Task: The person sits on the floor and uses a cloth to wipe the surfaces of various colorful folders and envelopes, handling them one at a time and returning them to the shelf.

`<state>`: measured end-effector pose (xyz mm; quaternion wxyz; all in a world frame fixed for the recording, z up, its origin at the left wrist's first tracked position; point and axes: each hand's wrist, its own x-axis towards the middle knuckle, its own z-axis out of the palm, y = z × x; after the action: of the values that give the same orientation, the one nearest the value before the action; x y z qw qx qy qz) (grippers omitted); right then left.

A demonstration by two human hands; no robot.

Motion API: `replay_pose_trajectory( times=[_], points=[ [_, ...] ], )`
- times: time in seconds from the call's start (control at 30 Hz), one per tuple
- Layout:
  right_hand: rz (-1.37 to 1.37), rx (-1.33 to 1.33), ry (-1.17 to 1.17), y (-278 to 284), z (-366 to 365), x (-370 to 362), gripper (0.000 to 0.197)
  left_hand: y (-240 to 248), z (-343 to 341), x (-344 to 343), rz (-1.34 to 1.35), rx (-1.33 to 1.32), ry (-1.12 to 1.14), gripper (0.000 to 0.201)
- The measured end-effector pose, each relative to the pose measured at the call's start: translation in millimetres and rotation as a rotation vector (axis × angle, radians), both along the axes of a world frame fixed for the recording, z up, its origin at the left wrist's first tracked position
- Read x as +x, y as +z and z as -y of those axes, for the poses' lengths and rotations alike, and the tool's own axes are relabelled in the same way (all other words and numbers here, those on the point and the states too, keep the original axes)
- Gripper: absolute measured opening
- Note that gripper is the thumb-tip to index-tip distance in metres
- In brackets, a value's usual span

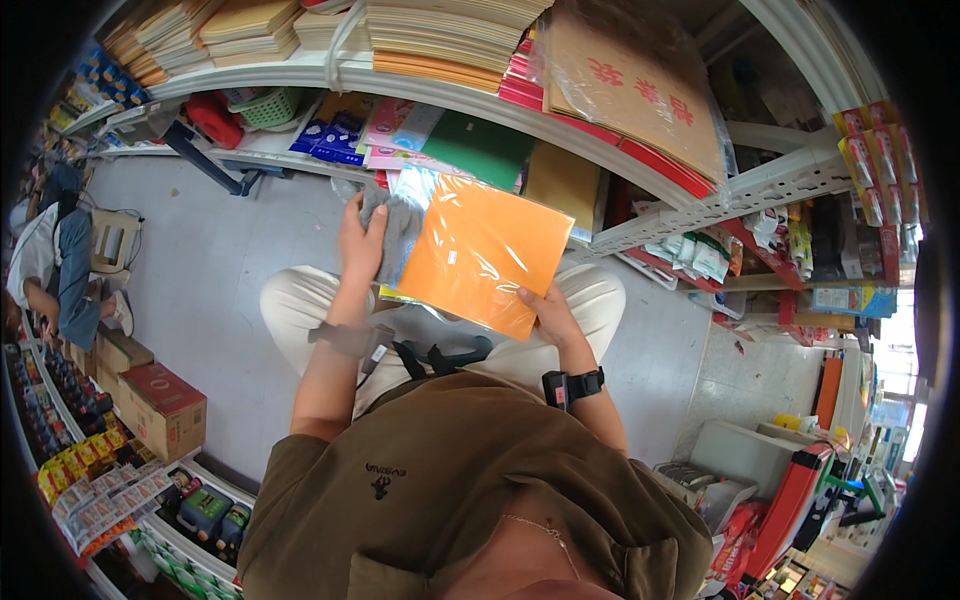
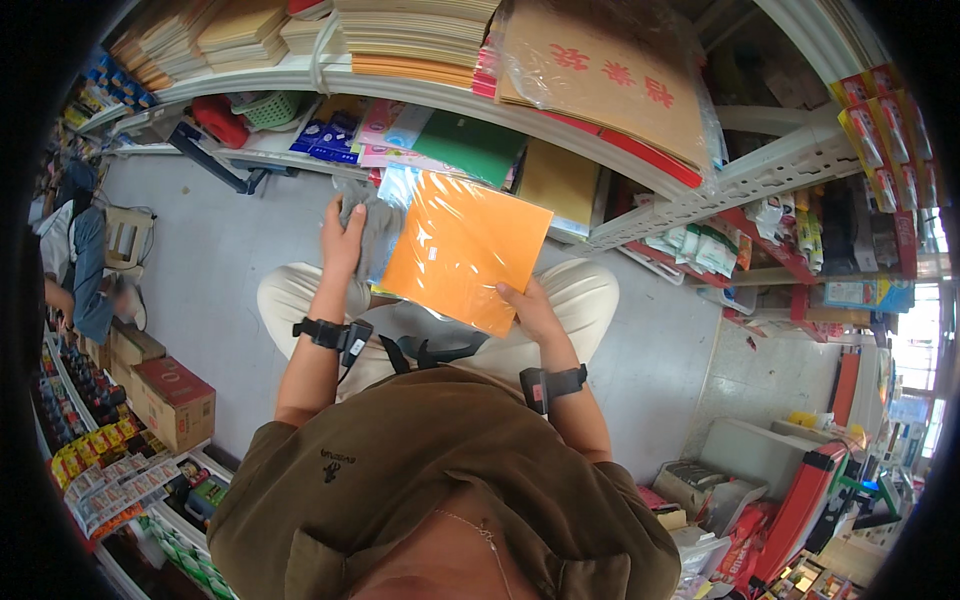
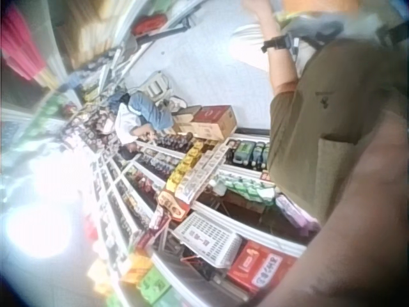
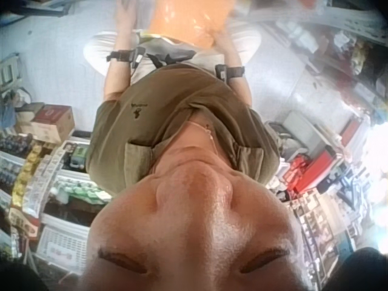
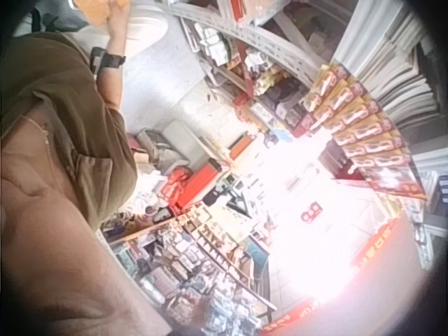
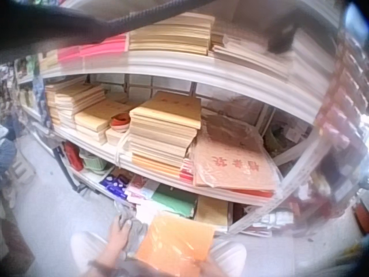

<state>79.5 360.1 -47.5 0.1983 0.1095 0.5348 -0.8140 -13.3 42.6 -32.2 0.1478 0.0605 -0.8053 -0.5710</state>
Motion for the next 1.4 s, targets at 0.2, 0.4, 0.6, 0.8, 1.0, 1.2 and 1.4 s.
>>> replay_pose_trajectory(
  times=[0.2, 0.4, 0.6, 0.8, 1.0, 1.2, 1.4],
  points=[
    [0.095, -0.022, 0.063, 12, 22, -3, 0.042, 39, -93, 29, -0.216, -0.309, -0.593, 0.055],
    [0.132, -0.131, 0.051, 17, 12, -1, 0.043, 49, -109, 29, -0.212, -0.611, -0.771, 0.051],
    [0.088, -0.109, 0.068, 22, -20, 6, 0.041, 12, -30, -4, -0.034, -0.6, -0.297, 0.046],
    [0.056, -0.165, -0.022, 20, -6, -11, 0.036, 32, -70, 22, -0.161, -0.57, -0.697, 0.043],
    [0.048, -0.172, -0.151, 17, 1, -27, 0.038, 52, -95, 43, -0.187, -0.487, -0.941, 0.043],
    [0.067, -0.148, -0.046, 18, -16, -14, 0.043, 3, -10, 7, -0.039, -0.562, -0.537, 0.045],
    [0.172, -0.102, 0.133, -2, -24, -10, 0.045, -24, 29, 10, 0.174, -0.538, -0.381, 0.043]
  ],
)
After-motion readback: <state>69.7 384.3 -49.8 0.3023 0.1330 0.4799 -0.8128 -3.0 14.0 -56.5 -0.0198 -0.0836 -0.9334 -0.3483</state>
